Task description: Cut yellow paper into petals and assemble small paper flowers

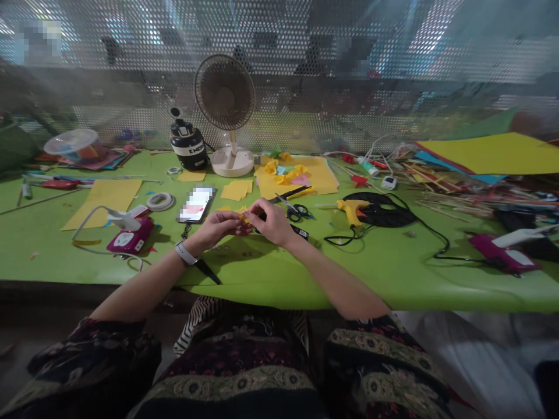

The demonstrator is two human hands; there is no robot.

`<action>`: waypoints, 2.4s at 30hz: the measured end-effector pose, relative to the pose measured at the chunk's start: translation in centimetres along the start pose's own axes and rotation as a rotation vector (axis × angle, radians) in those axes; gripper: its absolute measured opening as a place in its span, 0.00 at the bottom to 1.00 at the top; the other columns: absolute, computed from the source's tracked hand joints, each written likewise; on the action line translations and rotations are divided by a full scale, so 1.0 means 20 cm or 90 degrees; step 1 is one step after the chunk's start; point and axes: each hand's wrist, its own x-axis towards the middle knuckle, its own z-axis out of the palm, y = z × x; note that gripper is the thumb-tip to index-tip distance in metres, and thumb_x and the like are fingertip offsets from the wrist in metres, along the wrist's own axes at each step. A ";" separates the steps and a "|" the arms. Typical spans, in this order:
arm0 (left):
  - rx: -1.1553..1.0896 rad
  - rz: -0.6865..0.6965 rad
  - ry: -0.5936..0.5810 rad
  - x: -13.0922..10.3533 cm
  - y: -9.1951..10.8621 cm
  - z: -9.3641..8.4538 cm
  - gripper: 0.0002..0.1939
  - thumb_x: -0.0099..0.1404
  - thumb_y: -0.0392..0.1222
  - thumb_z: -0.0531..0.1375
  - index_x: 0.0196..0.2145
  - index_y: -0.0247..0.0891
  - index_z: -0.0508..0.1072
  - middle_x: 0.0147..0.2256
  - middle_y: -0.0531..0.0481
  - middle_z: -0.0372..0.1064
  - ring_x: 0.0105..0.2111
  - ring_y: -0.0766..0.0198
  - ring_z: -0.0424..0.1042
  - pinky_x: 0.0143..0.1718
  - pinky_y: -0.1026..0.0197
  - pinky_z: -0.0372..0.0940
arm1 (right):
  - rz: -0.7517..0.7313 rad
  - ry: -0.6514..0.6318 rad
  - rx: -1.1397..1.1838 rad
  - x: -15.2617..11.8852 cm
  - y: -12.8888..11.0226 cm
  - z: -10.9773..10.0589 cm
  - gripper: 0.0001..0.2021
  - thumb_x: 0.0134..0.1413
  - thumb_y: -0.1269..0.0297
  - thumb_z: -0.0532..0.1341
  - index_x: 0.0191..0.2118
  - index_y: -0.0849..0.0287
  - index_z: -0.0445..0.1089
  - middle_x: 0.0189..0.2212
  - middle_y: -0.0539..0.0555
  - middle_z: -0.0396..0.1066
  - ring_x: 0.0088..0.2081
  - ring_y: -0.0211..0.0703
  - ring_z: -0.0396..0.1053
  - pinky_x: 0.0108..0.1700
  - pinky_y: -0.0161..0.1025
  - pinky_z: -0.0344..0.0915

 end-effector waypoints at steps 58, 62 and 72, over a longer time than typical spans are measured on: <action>0.025 -0.014 0.150 0.01 0.02 -0.01 0.19 0.60 0.54 0.68 0.36 0.33 0.75 0.36 0.43 0.79 0.33 0.64 0.78 0.38 0.60 0.73 | 0.463 -0.312 -0.521 0.15 0.23 -0.48 0.13 0.53 0.61 0.63 0.21 0.59 0.69 0.20 0.53 0.73 0.26 0.41 0.71 0.28 0.36 0.57; -0.004 -0.008 0.163 0.02 0.01 0.00 0.18 0.60 0.53 0.68 0.36 0.33 0.75 0.37 0.43 0.79 0.34 0.63 0.79 0.39 0.59 0.73 | 0.458 -0.224 -0.453 0.14 0.21 -0.54 0.07 0.51 0.66 0.64 0.25 0.60 0.71 0.24 0.52 0.76 0.27 0.40 0.73 0.30 0.35 0.61; -0.053 0.051 0.179 0.02 -0.01 0.00 0.18 0.61 0.53 0.68 0.37 0.34 0.73 0.39 0.42 0.80 0.37 0.61 0.81 0.39 0.59 0.74 | 0.403 -0.175 0.072 0.07 -0.08 -0.36 0.18 0.45 0.56 0.74 0.33 0.60 0.67 0.28 0.53 0.75 0.26 0.37 0.72 0.28 0.35 0.71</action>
